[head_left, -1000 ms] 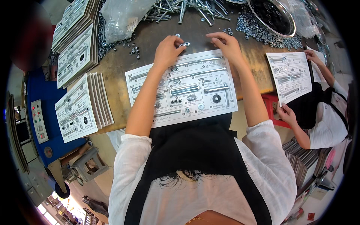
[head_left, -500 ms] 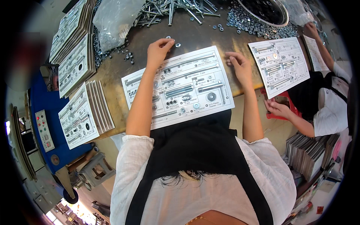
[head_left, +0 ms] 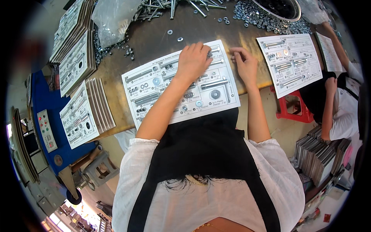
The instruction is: The person picks bolts, nuts, and washers from piles on a workbench and places them into designated slots on a printed hardware kit card. The person repeats this process, stacking completed cards to the side while other workers perform similar tasks nearby.
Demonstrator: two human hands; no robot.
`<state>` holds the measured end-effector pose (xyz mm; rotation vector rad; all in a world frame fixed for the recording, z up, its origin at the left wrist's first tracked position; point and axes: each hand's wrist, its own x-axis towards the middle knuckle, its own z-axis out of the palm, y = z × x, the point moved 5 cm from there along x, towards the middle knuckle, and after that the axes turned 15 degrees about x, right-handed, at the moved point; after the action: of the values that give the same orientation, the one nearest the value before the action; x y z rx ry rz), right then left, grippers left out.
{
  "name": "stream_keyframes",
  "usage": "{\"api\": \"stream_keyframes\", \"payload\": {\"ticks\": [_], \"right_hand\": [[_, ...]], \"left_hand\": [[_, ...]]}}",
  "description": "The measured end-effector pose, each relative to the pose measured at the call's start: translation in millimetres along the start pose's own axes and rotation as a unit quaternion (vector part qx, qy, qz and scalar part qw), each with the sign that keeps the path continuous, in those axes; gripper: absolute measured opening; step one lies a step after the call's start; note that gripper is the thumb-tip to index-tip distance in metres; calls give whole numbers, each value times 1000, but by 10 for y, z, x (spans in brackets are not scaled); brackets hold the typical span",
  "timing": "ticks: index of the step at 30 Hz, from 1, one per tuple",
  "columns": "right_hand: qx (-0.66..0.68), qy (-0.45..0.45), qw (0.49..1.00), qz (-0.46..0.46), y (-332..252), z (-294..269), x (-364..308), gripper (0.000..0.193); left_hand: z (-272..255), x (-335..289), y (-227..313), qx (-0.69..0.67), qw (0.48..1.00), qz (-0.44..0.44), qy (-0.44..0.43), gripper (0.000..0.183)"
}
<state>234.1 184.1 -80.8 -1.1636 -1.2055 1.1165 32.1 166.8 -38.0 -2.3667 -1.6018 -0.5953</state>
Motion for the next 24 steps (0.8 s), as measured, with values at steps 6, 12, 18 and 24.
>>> {"api": "stream_keyframes", "payload": {"ticks": [6, 12, 18, 24], "right_hand": [[-14, 3, 1000, -11, -2, 27, 9, 18], [-37, 1, 999, -17, -99, 48, -16, 18], [-67, 2, 997, -29, -132, 59, -29, 17], [-71, 9, 997, -34, -117, 51, -17, 17]], "left_hand": [[-16, -44, -30, -4, 1000, -5, -11, 16], [-7, -60, 22, -24, 999, -5, -30, 20], [-40, -44, -29, -15, 999, -4, -37, 21], [-71, -39, -69, -27, 998, -2, -53, 22]]}}
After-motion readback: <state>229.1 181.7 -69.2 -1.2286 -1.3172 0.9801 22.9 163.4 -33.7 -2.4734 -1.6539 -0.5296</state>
